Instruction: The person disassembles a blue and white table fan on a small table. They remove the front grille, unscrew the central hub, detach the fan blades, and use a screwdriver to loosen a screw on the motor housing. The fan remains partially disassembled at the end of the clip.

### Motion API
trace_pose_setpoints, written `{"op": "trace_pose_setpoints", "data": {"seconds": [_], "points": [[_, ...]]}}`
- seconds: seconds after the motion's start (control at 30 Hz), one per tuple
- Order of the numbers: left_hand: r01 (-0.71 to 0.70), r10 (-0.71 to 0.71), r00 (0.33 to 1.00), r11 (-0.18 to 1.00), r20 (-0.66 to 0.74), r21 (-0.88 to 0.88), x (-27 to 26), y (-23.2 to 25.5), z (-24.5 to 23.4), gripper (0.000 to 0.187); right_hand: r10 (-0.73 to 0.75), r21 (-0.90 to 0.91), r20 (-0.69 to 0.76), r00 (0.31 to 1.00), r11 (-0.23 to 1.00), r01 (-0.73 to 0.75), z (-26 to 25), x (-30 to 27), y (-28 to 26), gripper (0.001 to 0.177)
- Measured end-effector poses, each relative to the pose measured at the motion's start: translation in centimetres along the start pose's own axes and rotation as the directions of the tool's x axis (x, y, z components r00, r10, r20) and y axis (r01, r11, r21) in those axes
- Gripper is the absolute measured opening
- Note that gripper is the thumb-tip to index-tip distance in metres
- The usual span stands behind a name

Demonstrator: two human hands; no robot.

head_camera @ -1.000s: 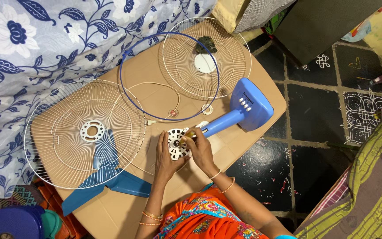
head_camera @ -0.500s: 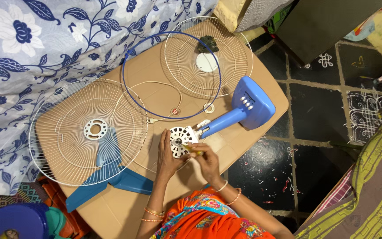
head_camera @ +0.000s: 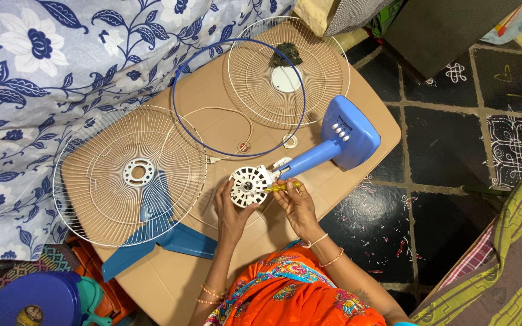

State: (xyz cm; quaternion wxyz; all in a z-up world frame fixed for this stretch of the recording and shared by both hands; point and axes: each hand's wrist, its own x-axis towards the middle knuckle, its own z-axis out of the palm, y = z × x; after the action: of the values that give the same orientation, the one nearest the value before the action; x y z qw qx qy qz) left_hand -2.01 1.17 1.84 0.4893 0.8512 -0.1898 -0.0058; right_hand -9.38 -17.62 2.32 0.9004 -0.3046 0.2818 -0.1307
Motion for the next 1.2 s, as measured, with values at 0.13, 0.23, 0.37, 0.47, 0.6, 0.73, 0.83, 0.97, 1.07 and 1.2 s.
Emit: {"op": "trace_pose_setpoints", "data": {"seconds": [0.13, 0.23, 0.37, 0.47, 0.6, 0.73, 0.83, 0.97, 1.07, 1.2], "points": [[0.074, -0.075, 0.995, 0.997, -0.072, -0.018, -1.5, 0.9, -0.9, 0.055, 0.016, 0.016, 0.044, 0.999, 1.0, -0.017, -0.1, 0.1, -0.1, 0.018], [0.097, -0.101, 0.993, 0.993, -0.067, -0.067, -1.6, 1.2, -0.9, 0.037, 0.019, -0.011, 0.052, 0.998, 1.0, -0.018, 0.4, 0.1, -0.1, 0.019], [0.286, -0.29, 0.954, 0.808, 0.075, -0.516, -1.4, 0.4, 0.1, 0.03, -0.014, -0.031, 0.114, 0.993, 0.999, 0.018, 1.1, -0.3, -0.1, 0.019], [0.33, -0.316, 0.942, 0.814, 0.113, -0.477, -1.4, -0.5, 0.6, 0.026, -0.023, -0.083, 0.138, 0.99, 0.996, 0.035, 1.4, -0.6, -0.3, 0.022], [0.387, -0.328, 0.922, 0.807, 0.206, -0.446, -0.5, -0.7, 0.0, 0.024, -0.079, -0.106, 0.174, 0.982, 0.989, 0.099, 0.9, -0.6, -1.1, 0.024], [0.151, -0.117, 0.987, 0.919, 0.112, -0.364, 2.5, 0.7, -2.4, 0.027, -0.162, -0.072, 0.149, 0.975, 0.982, 0.174, 0.1, 0.5, -2.3, 0.027], [-0.27, 0.294, 0.946, 0.949, 0.139, -0.165, 4.9, 2.1, -3.8, 0.033, -0.138, -0.13, 0.102, 0.985, 0.98, 0.151, -0.4, 1.0, -2.5, 0.029], [-0.481, 0.474, 0.862, 0.877, 0.178, -0.007, 6.5, 3.0, -4.3, 0.021, -0.142, -0.165, 0.092, 0.986, 0.974, 0.155, -0.7, 1.1, -2.2, 0.03], [-0.438, 0.43, 0.889, 0.899, 0.16, 0.015, 6.7, 2.8, -3.9, 0.014, -0.151, -0.214, 0.059, 0.987, 0.964, 0.16, -0.9, 0.8, -1.9, 0.031], [-0.339, 0.331, 0.937, 0.939, 0.11, 0.058, 6.3, 2.2, -2.8, 0.02, -0.196, -0.317, 0.065, 0.978, 0.926, 0.206, -0.6, 0.7, -1.7, 0.033]]}}
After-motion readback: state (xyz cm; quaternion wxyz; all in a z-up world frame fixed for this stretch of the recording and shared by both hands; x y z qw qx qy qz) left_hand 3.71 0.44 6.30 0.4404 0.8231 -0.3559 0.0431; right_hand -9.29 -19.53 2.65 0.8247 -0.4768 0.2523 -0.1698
